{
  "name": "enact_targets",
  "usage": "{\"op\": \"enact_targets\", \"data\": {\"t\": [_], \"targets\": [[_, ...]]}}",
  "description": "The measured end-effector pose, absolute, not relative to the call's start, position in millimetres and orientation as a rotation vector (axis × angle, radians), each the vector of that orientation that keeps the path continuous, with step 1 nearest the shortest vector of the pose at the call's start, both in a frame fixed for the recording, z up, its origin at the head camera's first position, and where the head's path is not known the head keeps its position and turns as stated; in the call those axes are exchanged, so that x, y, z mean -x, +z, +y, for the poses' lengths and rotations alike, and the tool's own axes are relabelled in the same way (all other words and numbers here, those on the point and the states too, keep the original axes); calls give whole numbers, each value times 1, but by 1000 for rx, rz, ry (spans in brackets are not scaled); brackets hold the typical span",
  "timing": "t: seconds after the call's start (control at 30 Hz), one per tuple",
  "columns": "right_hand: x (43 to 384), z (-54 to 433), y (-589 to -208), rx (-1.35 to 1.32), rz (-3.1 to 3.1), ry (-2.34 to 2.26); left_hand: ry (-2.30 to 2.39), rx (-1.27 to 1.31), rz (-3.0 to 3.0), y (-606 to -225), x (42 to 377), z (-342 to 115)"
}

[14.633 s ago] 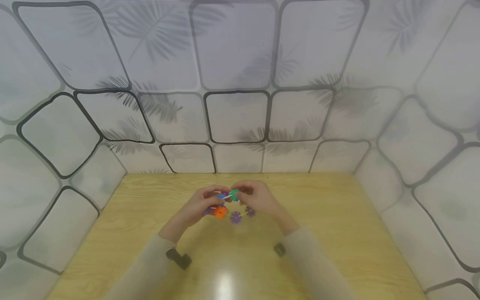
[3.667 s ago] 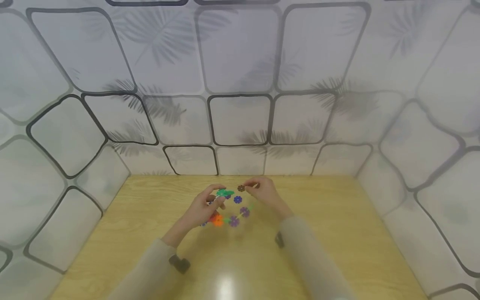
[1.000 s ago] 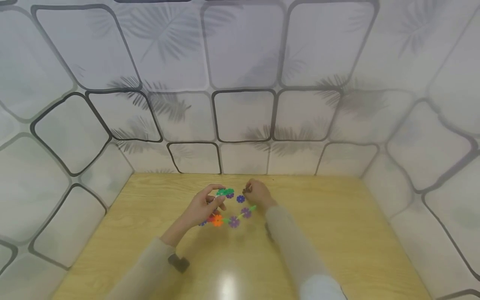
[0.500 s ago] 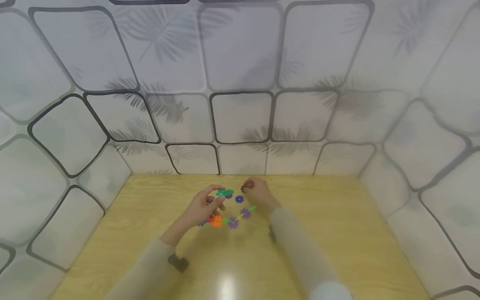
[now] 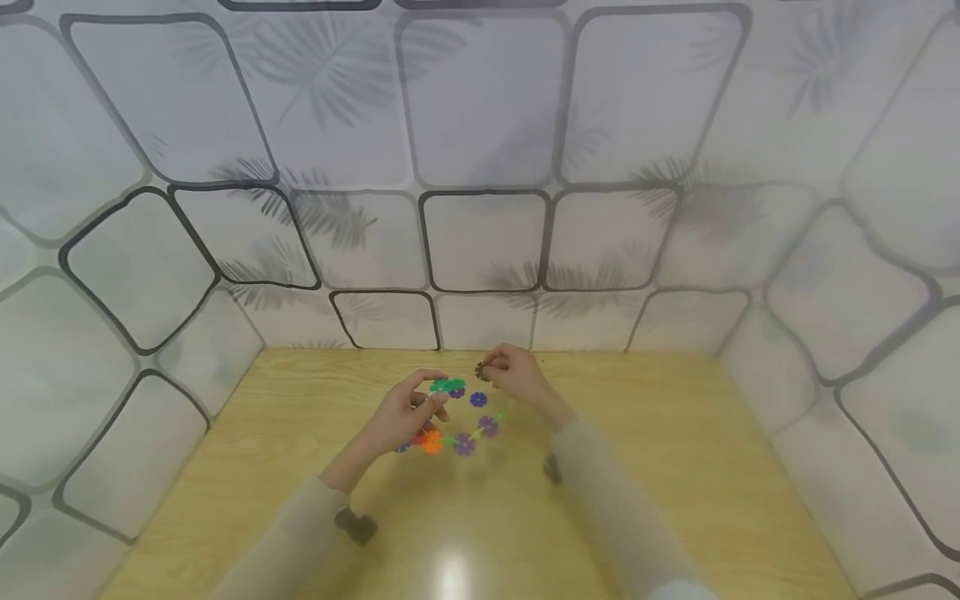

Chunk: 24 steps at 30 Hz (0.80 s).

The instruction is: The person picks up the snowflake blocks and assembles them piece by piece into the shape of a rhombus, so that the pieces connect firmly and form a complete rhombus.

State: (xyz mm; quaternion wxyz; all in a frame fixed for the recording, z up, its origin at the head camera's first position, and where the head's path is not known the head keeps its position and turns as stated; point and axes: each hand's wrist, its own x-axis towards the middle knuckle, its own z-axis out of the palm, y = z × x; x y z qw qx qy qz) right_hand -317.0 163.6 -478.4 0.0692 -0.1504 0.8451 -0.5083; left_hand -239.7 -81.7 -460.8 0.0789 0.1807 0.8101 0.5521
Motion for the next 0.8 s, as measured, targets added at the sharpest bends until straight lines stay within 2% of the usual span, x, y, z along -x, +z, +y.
{"op": "enact_targets", "data": {"t": [0.3, 0.8], "targets": [[300, 163, -463, 603, 2578, -1552, 1640, -508, 2454, -462, 239, -83], [283, 162, -454, 561, 2490, -1591, 1652, -478, 2445, -464, 238, -85]]}}
